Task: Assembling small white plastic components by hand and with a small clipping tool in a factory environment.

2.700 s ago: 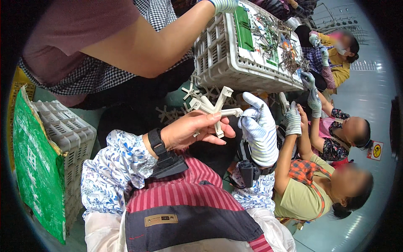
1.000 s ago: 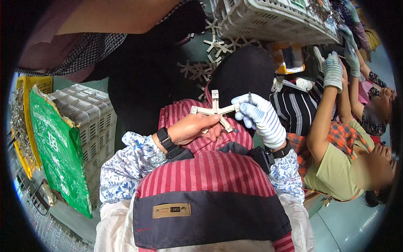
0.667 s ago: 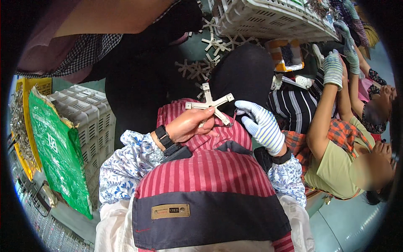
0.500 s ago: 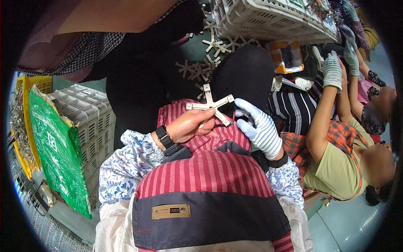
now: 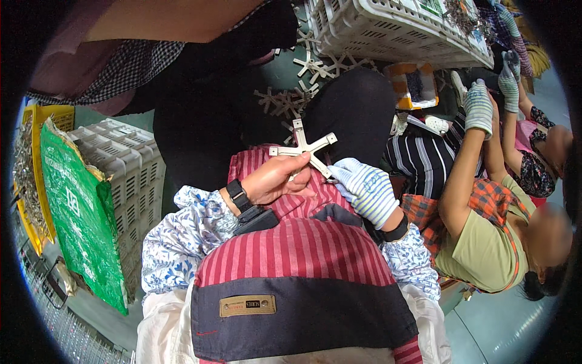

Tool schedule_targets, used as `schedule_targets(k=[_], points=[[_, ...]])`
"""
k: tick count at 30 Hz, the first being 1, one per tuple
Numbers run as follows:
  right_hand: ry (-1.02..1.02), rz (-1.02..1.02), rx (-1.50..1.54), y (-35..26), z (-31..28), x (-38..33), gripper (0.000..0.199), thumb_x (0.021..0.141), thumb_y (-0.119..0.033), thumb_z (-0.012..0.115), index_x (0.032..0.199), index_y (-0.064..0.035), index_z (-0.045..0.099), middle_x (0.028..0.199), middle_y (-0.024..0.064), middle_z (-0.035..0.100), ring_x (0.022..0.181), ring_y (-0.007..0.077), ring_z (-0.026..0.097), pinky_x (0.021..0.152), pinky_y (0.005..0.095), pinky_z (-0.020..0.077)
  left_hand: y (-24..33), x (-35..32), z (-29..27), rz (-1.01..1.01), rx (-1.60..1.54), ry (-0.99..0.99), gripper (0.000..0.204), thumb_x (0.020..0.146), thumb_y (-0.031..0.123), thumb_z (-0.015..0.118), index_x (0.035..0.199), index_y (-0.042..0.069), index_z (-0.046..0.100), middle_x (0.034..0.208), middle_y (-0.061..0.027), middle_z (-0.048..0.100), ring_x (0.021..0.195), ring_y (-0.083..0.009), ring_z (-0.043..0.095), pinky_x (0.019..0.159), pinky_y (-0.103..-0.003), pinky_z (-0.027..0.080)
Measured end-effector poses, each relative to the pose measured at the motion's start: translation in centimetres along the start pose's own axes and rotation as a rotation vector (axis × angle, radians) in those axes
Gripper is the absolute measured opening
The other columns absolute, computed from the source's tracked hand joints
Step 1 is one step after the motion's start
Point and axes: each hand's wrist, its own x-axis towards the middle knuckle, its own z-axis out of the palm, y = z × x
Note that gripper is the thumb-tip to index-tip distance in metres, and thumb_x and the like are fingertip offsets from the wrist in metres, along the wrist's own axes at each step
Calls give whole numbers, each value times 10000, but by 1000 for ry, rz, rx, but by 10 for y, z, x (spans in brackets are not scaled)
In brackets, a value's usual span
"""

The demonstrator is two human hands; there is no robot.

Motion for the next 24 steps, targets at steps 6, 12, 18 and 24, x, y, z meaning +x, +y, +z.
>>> schedule_targets(k=[6, 12, 18, 24], points=[[-95, -51, -152, -5, 0, 8, 210, 858, -161, 463, 1007, -96, 596, 864, 121, 577, 728, 269, 621, 577, 368, 489, 2, -1, -10, 103, -42, -9, 339, 1009, 335, 289, 828, 94, 443, 601, 50, 327, 490, -30, 318, 781, -355, 561], [-120, -30, -210, -12, 1, 17, 176, 855, -166, 466, 960, -102, 593, 872, 132, 594, 741, 278, 634, 579, 384, 503, 3, 1, -14, 164, -27, 26, 337, 1011, 324, 279, 825, 93, 438, 605, 43, 350, 487, -32, 350, 779, -323, 562], [-124, -169, -253, -7, 0, 23, 172, 876, -170, 454, 937, -106, 602, 840, 116, 601, 726, 269, 634, 578, 389, 503, 8, -2, -6, 165, -47, 96, 357, 1011, 327, 301, 770, 105, 441, 607, 52, 361, 483, -31, 326, 791, -325, 544], [-34, -103, 91, 6, -5, 13, 162, 845, -186, 513, 930, -91, 612, 863, 113, 597, 783, 289, 606, 651, 359, 477, 8, -4, -10, 204, -60, 104, 346, 1011, 327, 302, 792, 101, 447, 614, 51, 369, 488, -33, 337, 783, -309, 541]])
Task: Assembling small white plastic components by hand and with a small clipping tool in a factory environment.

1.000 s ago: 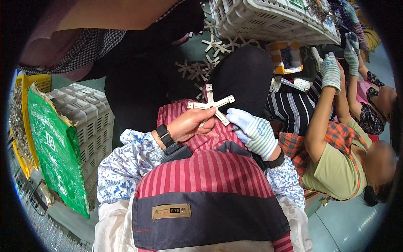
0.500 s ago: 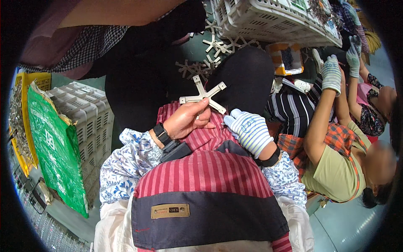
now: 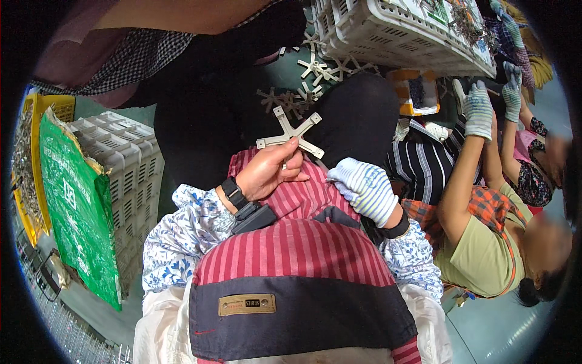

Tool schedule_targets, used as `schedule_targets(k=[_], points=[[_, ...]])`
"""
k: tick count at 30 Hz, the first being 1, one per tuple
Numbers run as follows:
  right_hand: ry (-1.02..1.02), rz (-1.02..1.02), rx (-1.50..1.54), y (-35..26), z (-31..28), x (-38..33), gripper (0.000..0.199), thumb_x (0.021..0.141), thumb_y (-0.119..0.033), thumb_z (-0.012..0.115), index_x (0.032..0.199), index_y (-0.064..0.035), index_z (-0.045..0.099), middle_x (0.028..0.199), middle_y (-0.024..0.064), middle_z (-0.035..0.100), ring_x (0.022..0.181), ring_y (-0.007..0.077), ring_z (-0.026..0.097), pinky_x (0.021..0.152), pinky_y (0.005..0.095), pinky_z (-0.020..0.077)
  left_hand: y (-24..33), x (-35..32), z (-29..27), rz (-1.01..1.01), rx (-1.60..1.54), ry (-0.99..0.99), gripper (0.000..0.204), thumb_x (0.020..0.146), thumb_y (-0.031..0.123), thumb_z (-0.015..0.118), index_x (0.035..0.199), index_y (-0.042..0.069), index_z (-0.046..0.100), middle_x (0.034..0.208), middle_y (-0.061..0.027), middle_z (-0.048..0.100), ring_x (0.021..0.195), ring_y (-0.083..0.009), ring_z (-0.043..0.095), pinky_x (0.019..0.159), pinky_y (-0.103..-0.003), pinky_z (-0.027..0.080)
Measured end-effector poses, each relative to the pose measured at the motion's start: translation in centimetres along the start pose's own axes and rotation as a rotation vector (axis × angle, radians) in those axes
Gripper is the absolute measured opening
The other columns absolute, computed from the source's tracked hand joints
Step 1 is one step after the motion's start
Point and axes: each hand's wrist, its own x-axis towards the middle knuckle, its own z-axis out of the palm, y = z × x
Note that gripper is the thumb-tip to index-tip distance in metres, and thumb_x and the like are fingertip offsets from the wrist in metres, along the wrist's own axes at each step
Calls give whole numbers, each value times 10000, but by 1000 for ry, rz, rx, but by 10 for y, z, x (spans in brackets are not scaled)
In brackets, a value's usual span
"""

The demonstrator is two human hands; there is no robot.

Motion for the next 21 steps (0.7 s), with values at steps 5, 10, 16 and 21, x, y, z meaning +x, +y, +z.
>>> schedule_targets(k=[5, 10, 16, 21], points=[[55, 96, 325, 2, -9, -2, 155, 819, -134, 556, 922, -46, 631, 849, 119, 596, 806, 297, 598, 711, 351, 469, -1, -1, -3, 2, -4, 4, 336, 1007, 337, 315, 820, 101, 463, 630, 50, 392, 502, -34, 380, 747, -276, 541], [42, 158, 453, 3, -9, -4, 150, 819, -118, 561, 910, -24, 635, 844, 116, 606, 806, 276, 606, 727, 340, 468, -9, 9, -1, -95, 64, 51, 331, 1002, 345, 321, 866, 83, 471, 676, 37, 403, 548, -41, 413, 693, -245, 547], [125, 275, 701, 9, -15, -14, 181, 844, -157, 552, 935, -27, 639, 827, 109, 608, 771, 238, 612, 699, 307, 473, -3, 16, 18, -122, 88, 85, 383, 996, 372, 328, 869, 61, 513, 730, 4, 510, 559, -52, 445, 616, -234, 542], [383, 243, 752, 6, -16, -9, 185, 866, -174, 549, 953, -32, 627, 861, 99, 599, 762, 212, 603, 692, 285, 467, 5, 15, 18, -15, 12, 122, 376, 996, 377, 336, 816, 90, 499, 634, 36, 422, 521, -51, 377, 544, -223, 456]])
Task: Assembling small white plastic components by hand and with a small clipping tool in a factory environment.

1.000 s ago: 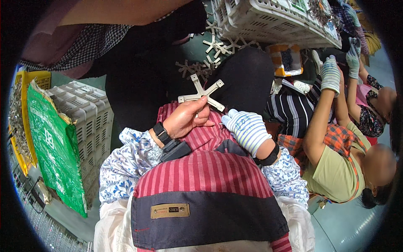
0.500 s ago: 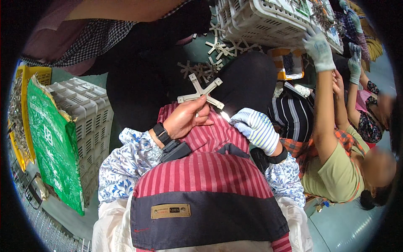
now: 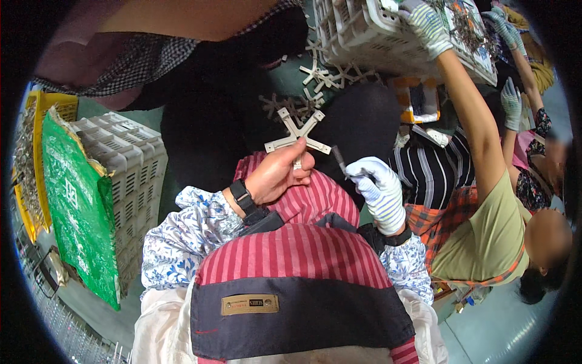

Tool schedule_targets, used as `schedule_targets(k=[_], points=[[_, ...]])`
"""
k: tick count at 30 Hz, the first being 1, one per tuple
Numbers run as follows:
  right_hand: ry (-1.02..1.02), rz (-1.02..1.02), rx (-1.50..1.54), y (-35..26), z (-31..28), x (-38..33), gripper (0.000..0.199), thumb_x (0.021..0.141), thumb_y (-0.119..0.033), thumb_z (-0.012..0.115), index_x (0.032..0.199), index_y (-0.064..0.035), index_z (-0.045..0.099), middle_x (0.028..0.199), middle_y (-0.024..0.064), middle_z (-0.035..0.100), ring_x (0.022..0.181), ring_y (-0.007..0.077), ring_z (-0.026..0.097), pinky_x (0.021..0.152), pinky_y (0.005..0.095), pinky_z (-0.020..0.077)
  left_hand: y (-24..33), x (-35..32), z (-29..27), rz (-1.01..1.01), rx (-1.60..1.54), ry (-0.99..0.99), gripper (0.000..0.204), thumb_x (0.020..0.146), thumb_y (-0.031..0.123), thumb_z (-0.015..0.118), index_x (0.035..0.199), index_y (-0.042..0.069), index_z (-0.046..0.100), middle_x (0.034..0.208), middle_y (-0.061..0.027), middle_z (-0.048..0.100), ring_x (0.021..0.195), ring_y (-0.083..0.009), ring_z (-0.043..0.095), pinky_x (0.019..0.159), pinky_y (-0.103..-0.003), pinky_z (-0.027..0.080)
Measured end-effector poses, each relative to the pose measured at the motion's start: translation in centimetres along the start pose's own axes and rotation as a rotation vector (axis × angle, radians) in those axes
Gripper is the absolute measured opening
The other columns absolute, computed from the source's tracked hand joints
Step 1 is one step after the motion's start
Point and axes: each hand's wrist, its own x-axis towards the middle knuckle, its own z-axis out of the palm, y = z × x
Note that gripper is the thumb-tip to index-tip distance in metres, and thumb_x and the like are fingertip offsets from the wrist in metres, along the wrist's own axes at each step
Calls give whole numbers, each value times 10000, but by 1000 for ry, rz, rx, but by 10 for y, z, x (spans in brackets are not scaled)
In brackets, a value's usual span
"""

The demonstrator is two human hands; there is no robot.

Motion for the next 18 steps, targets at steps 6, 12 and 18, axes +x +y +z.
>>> schedule_targets(k=[6, 12, 18], points=[[285, -464, -282, -18, 31, -5, 164, 819, -104, 557, 942, -19, 626, 929, 160, 613, 839, 315, 599, 748, 381, 473, -12, -11, 9, 186, 227, -188, 228, 887, 262, 595, 995, 65, 555, 807, 3, 538, 742, -99, 525, 615, -259, 448], [265, -845, -526, -13, 44, 25, 204, 899, -143, 512, 1038, -10, 580, 945, 142, 618, 772, 243, 586, 700, 338, 467, -8, -1, 18, 218, 59, -241, 107, 856, 140, 574, 903, 118, 480, 624, 64, 394, 523, -38, 352, 463, -207, 292], [169, -572, -286, -29, 52, 27, 213, 897, -141, 523, 1044, 2, 579, 948, 141, 619, 778, 235, 582, 703, 329, 465, -13, 0, 11, 347, -106, -267, 133, 819, 64, 585, 875, 109, 473, 654, 52, 396, 540, -44, 351, 486, -210, 289]])
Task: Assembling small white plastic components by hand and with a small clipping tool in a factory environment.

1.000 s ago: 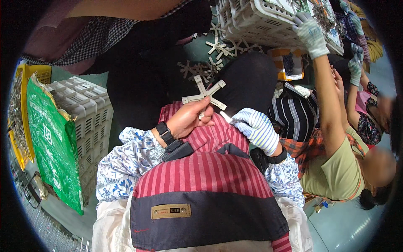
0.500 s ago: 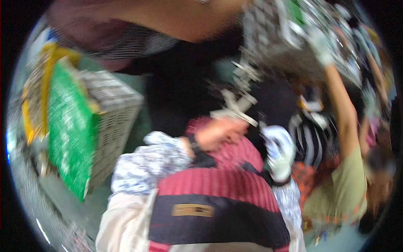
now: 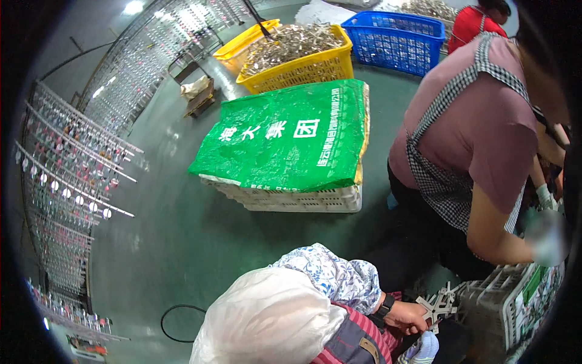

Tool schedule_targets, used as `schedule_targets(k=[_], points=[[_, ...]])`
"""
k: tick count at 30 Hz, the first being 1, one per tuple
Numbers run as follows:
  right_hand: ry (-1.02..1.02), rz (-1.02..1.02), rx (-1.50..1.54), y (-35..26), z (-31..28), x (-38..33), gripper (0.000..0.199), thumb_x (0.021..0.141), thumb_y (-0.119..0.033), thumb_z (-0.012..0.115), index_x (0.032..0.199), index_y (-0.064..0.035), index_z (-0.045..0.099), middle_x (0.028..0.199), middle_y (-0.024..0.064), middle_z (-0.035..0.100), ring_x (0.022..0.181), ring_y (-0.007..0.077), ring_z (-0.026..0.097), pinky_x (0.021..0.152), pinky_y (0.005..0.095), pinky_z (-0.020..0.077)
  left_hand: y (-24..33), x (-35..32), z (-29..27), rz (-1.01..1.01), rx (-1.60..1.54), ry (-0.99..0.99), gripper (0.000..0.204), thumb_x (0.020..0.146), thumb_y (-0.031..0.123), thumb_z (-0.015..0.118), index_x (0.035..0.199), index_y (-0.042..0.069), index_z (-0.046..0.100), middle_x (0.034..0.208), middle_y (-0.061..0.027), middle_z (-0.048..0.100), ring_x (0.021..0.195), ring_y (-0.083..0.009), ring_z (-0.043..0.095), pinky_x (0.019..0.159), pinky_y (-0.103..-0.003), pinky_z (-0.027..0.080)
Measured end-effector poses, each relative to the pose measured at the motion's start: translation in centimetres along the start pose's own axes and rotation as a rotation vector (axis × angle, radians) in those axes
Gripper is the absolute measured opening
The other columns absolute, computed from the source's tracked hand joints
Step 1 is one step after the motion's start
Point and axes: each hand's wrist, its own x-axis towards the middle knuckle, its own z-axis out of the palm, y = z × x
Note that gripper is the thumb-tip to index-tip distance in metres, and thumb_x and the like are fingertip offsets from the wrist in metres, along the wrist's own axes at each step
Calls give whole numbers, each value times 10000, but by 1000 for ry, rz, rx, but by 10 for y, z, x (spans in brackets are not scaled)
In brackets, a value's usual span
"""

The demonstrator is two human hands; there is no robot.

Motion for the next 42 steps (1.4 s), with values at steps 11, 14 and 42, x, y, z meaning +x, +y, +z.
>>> schedule_targets(k=[11, 14, 42], points=[[-22, 217, 174, -13, 0, 3, 231, 894, -138, 543, 1055, 24, 577, 955, 140, 621, 790, 221, 575, 709, 315, 462, 6, 14, -20, 266, 444, 24, 295, 834, 158, 623, 1082, 29, 527, 878, -4, 528, 769, -109, 481, 685, -248, 428], [-12, 254, 196, -15, -3, 3, 236, 893, -137, 549, 1058, 30, 577, 956, 140, 622, 793, 217, 573, 710, 310, 461, 18, 9, -7, 293, 660, -16, 381, 836, 106, 607, 1176, 22, 459, 988, -34, 544, 904, -129, 487, 803, -292, 437], [-23, 507, 258, -38, -25, 1, 202, 901, -110, 550, 1034, 43, 555, 877, 117, 609, 747, 168, 556, 655, 267, 459, 3, 8, 12, 662, 1090, 3, 206, 853, 66, 602, 1031, 13, 512, 952, -99, 548, 908, -191, 538, 798, -316, 451]])
